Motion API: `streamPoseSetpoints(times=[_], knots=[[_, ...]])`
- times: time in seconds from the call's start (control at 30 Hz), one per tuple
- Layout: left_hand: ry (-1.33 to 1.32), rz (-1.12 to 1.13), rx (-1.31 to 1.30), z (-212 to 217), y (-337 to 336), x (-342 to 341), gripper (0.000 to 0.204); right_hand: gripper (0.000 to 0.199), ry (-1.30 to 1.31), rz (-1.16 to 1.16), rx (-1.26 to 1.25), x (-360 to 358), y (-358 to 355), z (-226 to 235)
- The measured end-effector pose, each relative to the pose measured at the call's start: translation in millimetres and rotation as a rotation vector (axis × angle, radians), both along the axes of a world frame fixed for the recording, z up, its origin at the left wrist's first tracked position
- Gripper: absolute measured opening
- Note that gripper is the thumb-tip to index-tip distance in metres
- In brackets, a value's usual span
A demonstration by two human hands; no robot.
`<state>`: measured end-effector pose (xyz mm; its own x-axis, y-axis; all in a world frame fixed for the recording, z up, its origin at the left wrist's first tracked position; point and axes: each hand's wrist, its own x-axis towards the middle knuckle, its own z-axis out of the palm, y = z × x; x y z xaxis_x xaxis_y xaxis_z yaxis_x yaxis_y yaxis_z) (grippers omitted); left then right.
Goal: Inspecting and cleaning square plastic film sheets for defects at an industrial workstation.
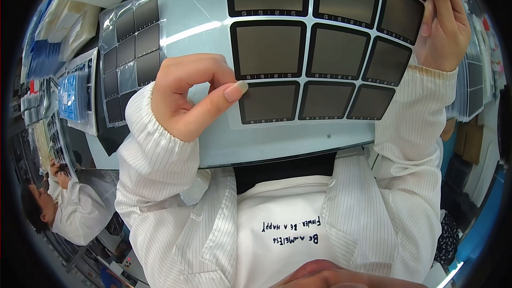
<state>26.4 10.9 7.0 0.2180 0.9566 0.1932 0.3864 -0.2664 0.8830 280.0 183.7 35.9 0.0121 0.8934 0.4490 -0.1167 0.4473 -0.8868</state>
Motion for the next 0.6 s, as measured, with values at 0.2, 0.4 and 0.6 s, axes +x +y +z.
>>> streamPoseSetpoints(times=[0.2,0.4,0.6], knots=[[-0.025,0.036,-0.035,-3,-2,0,0.022,0.021,0.039,-0.041,0.004,-5,-4,3],[-0.090,0.029,-0.011,-4,-2,1,0.019,0.020,0.092,-0.170,-0.008,-3,-1,10],[-0.108,0.140,-0.052,-2,-3,6,0.019,0.018,0.091,-0.267,-0.035,-4,-2,15]])
